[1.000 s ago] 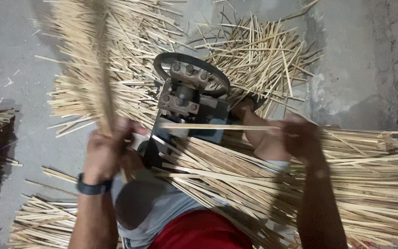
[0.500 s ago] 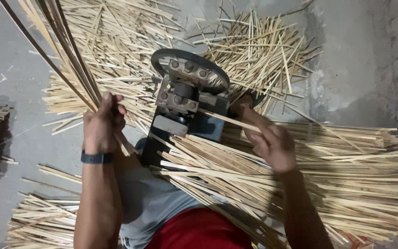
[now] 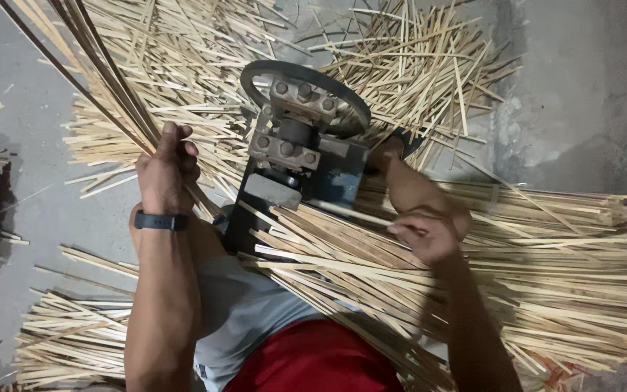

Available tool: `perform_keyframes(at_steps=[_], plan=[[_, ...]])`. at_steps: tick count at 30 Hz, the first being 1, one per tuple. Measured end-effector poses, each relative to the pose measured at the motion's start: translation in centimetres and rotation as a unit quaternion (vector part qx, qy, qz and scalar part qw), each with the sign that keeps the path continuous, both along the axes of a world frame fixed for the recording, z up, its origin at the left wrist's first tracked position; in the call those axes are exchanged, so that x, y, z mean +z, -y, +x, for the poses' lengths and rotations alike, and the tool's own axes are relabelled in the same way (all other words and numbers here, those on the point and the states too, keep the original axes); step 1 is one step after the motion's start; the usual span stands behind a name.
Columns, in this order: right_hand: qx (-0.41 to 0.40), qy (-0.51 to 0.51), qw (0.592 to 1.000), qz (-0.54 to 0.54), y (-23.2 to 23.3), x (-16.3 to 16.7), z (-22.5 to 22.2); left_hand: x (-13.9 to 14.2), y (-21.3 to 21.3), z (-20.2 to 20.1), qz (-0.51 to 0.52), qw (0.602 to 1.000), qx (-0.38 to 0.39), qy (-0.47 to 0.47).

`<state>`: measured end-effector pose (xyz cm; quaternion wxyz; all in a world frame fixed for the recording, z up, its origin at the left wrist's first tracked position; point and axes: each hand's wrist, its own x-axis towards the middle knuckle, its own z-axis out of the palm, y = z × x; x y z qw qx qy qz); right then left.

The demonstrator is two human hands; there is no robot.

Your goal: The person sits on the floor and feeds long bamboo strips into a manual splitting machine. They guide each strip through the blade with both hands, producing thinner strips that accumulate on the floor.

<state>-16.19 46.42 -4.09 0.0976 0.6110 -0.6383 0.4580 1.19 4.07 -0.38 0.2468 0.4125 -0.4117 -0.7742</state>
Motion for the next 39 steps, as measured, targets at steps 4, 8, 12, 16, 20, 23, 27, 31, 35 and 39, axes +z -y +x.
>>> perform_keyframes(at_steps=[4,8,12,16,20,23,27,31,35,39], plan=[[-0.315,0.239,0.826,0.402,-1.5,1.8,-1.5,0.0,-0.5,-0.5,-0.03,0.999,-0.007,0.043],[-0.246,0.028,0.948,0.201,-0.1,3.5,-0.9,-0.2,-1.3,-1.3,-0.061,0.998,-0.032,0.012],[-0.245,0.148,0.915,0.283,4.2,4.5,0.8,-0.9,-1.9,-2.0,-0.077,0.996,-0.048,0.008],[-0.293,0.016,0.811,0.506,5.5,5.6,0.8,-1.3,-1.9,-3.0,-0.093,0.994,-0.06,0.007],[-0.215,-0.054,0.799,0.559,3.6,4.5,-0.2,-0.9,-1.5,-3.8,-0.09,0.993,-0.066,0.038],[-0.118,0.166,0.948,0.244,2.0,2.2,-0.1,-0.2,-1.1,-4.3,-0.067,0.997,-0.034,-0.001],[0.052,0.393,0.87,0.294,0.2,-0.3,1.2,0.3,-0.5,-4.2,-0.062,0.998,-0.008,-0.022],[-0.156,0.255,0.882,0.363,-2.1,-0.8,1.9,-0.5,-0.1,-3.7,-0.042,0.998,0.03,-0.04],[-0.114,0.051,0.954,0.274,-4.6,-0.6,0.3,-1.5,1.3,-3.0,-0.07,0.983,0.106,-0.13],[-0.237,0.267,0.91,0.21,-6.7,1.2,-1.8,-1.9,2.2,-2.4,0.002,0.967,0.168,-0.191]])
